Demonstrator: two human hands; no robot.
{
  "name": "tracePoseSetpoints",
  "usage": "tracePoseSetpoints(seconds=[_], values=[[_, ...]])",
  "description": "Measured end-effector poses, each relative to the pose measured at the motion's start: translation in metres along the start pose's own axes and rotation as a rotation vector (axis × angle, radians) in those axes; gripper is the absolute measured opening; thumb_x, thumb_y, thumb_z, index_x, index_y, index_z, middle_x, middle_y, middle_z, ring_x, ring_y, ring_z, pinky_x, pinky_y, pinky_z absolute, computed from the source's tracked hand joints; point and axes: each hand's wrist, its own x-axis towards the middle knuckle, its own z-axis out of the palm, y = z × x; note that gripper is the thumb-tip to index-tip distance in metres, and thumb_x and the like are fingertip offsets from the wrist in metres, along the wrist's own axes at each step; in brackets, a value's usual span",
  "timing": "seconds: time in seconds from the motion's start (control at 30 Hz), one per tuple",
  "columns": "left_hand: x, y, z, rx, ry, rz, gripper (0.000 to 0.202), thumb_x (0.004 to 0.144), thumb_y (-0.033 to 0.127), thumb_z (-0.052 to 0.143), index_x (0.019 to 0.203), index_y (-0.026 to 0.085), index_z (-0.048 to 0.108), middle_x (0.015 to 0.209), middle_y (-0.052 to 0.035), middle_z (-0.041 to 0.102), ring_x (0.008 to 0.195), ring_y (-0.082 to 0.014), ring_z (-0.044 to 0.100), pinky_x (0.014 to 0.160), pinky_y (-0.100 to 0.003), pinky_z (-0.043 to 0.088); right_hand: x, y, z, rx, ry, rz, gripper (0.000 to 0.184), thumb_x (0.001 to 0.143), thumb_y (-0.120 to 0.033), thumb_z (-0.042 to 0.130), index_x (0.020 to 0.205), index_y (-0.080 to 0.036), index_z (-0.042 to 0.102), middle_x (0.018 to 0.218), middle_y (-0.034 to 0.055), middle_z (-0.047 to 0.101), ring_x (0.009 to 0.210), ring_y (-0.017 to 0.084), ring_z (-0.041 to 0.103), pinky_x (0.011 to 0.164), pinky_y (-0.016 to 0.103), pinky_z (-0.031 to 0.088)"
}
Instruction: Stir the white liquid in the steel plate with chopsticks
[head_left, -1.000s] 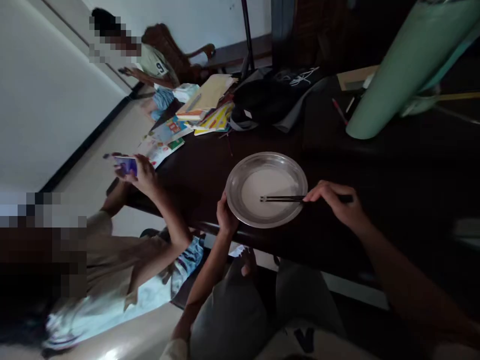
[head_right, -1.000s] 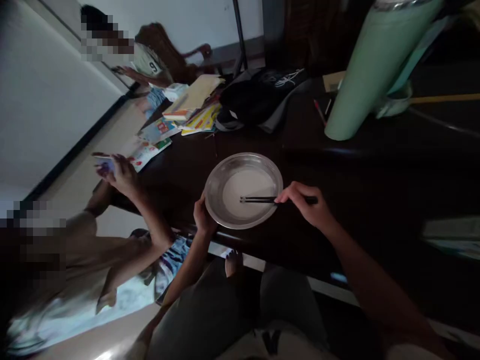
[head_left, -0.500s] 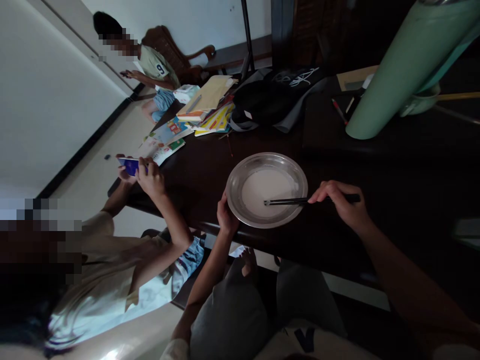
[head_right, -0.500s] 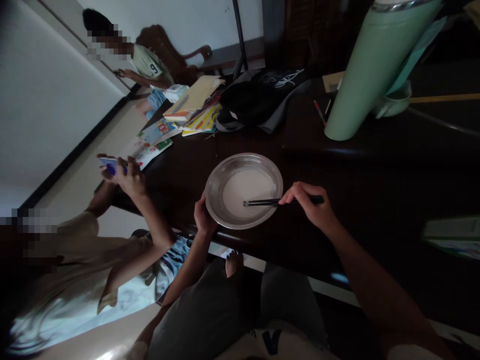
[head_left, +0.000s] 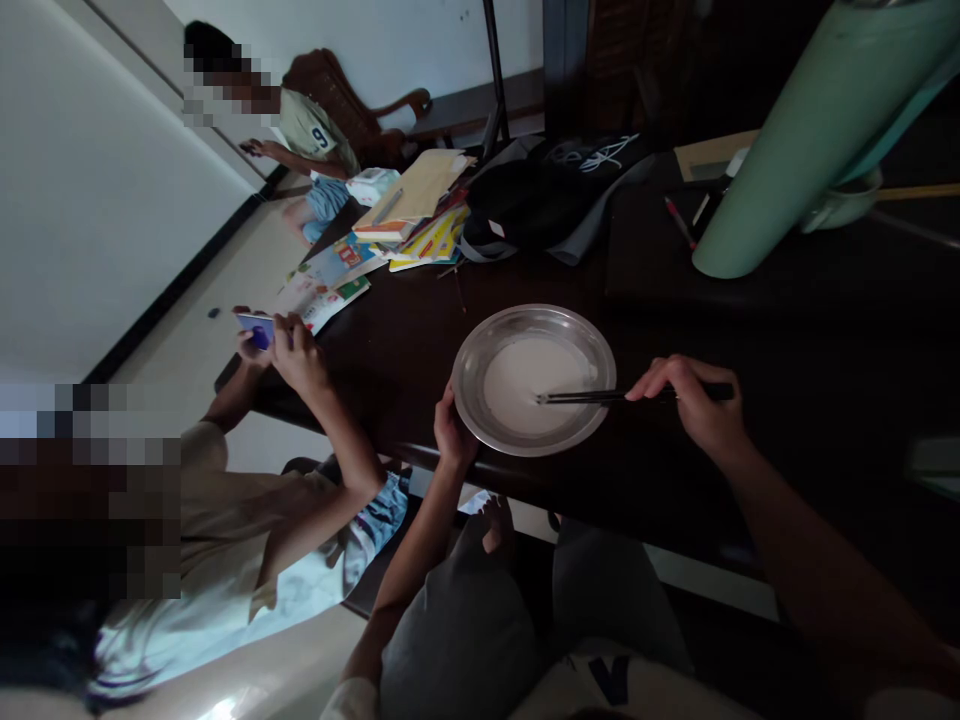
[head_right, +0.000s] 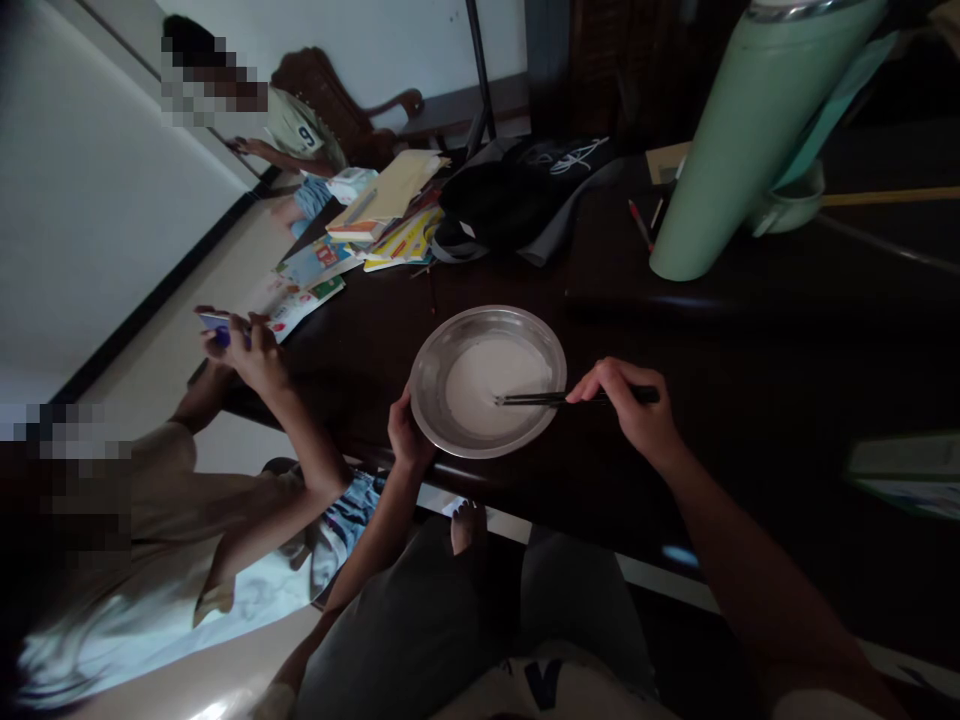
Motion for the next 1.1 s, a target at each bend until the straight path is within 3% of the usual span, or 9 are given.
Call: tracePoseSetpoints(seconds=[0.1,0.23,0.4,0.57,0.67,0.77,0.83,0.97,1.1], values=[[0.000,0.000,0.000,0.003,0.021,0.008,0.023,0.086,0.043,0.071,0.096,0.026,0.082,0.098,-0.0050,0.084,0.113,-0.0308,0.078,0.101,-0.039,0.062,-0.003,0.000,0.007,0.016,-0.139,0.023,0.050,0.110,-0.060,0.067,0.073,-0.029,0.078,0.077,0.0016,0.086,0.073,0.022,0.082,0.079,0.040,0.064],[0.000,0.001,0.000,0.047,0.032,0.006,0.024,0.087,0.045,0.072,0.097,0.026,0.083,0.100,-0.0050,0.083,0.113,-0.0303,0.078,0.102,-0.039,0.062,-0.005,0.001,0.014,-0.059,-0.279,-0.087,0.038,0.111,-0.053,0.068,0.085,-0.030,0.085,0.095,0.0032,0.090,0.088,0.022,0.084,0.083,0.039,0.065],[-0.001,0.002,0.001,0.052,0.037,0.003,0.024,0.087,0.045,0.072,0.098,0.026,0.081,0.098,-0.0047,0.082,0.112,-0.0305,0.078,0.102,-0.039,0.061,-0.001,0.000,0.005,-0.134,-0.092,-0.083,0.043,0.112,-0.054,0.067,0.080,-0.029,0.082,0.091,0.0035,0.089,0.087,0.024,0.083,0.086,0.043,0.063],[-0.002,0.002,0.003,-0.001,0.027,-0.020,0.021,0.090,0.038,0.066,0.099,0.026,0.082,0.095,-0.0043,0.082,0.109,-0.0299,0.079,0.102,-0.040,0.062,0.001,-0.001,-0.002,0.001,0.036,0.020,0.056,0.108,-0.063,0.067,0.064,-0.029,0.071,0.069,0.0032,0.081,0.066,0.025,0.077,0.073,0.045,0.062],[-0.002,0.003,0.004,-0.006,0.048,-0.026,0.022,0.091,0.037,0.065,0.100,0.026,0.082,0.096,-0.0050,0.083,0.116,-0.0309,0.078,0.103,-0.041,0.062,-0.001,0.000,0.003,0.031,-0.069,0.069,0.056,0.107,-0.066,0.068,0.065,-0.029,0.073,0.070,0.0030,0.082,0.068,0.025,0.078,0.074,0.044,0.063],[-0.001,0.002,0.004,0.022,0.049,-0.012,0.024,0.089,0.042,0.069,0.100,0.027,0.083,0.097,-0.0047,0.083,0.117,-0.0311,0.078,0.105,-0.040,0.061,-0.003,0.000,0.009,-0.022,-0.238,0.057,0.049,0.107,-0.065,0.068,0.075,-0.030,0.080,0.086,0.0035,0.088,0.080,0.024,0.081,0.082,0.043,0.065],[0.000,0.002,0.002,0.045,0.042,0.008,0.026,0.087,0.046,0.072,0.100,0.026,0.084,0.097,-0.0042,0.083,0.113,-0.0302,0.077,0.104,-0.039,0.060,-0.003,-0.002,0.010,-0.060,-0.284,0.017,0.047,0.108,-0.065,0.068,0.079,-0.030,0.082,0.094,0.0041,0.089,0.084,0.024,0.081,0.083,0.042,0.065],[0.001,0.001,0.000,0.042,0.021,0.029,0.030,0.084,0.048,0.076,0.099,0.024,0.083,0.097,-0.0042,0.083,0.108,-0.0294,0.077,0.104,-0.039,0.058,0.000,-0.004,0.003,-0.089,-0.146,0.041,0.049,0.108,-0.065,0.068,0.076,-0.029,0.080,0.091,0.0050,0.088,0.086,0.024,0.082,0.075,0.039,0.064],[0.000,0.001,0.001,0.005,0.014,0.019,0.022,0.087,0.042,0.072,0.096,0.025,0.083,0.097,-0.0045,0.083,0.109,-0.0292,0.078,0.103,-0.038,0.060,0.003,0.000,-0.005,0.026,0.034,0.063,0.054,0.106,-0.067,0.069,0.071,-0.026,0.074,0.072,0.0039,0.080,0.059,0.017,0.068,0.051,0.031,0.050]])
